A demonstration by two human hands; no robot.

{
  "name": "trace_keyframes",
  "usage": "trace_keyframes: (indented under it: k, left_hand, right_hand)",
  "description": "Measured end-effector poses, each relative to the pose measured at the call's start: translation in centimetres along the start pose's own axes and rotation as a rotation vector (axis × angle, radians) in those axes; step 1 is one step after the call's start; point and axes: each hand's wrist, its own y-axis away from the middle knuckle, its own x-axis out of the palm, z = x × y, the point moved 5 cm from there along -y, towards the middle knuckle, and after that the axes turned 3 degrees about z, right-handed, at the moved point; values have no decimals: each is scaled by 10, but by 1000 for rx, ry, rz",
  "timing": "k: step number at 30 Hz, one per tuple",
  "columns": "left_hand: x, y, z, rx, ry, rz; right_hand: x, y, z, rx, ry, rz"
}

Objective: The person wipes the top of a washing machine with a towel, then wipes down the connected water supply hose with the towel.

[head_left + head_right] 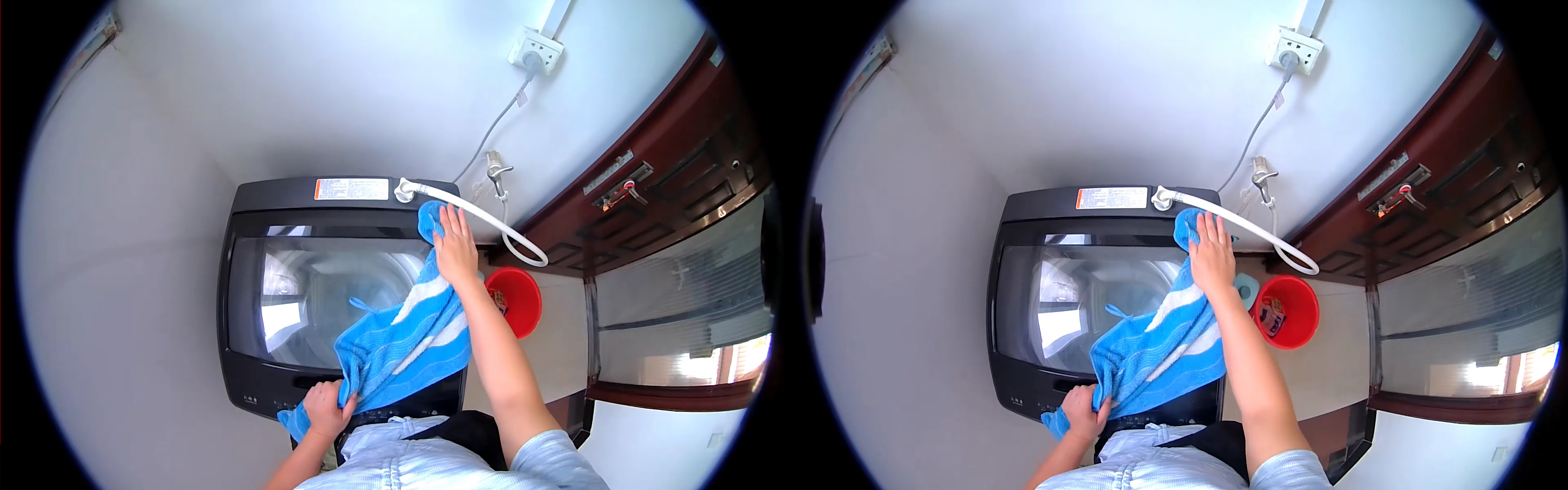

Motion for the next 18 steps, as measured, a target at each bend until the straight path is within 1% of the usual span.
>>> trace_keyframes:
  k: [2,3,6,7,11,14,16,18]
  left_hand:
    - [5,-3,-7,-15,8,16]
    - [8,-5,-11,-11,1,22]
    - [15,-12,-21,-23,-4,14]
    - [17,-14,-24,-24,-17,22]
    - [22,-20,-32,-39,-50,38]
    - [23,-19,-33,-38,-59,-12]
    - [23,-18,-34,-21,-75,-21]
    - [22,-17,-35,-3,-88,-31]
  right_hand:
    - [2,-24,-2,26,0,89]
    - [1,-33,-1,-68,24,-40]
    - [11,-57,-12,-71,-29,3]
    - [14,-62,-15,-95,-57,-35]
    - [26,-91,-29,-116,-44,-31]
    - [27,-95,-32,-55,-126,2]
    - [23,-91,-34,52,-252,-40]
    - [19,-82,-33,68,-289,-83]
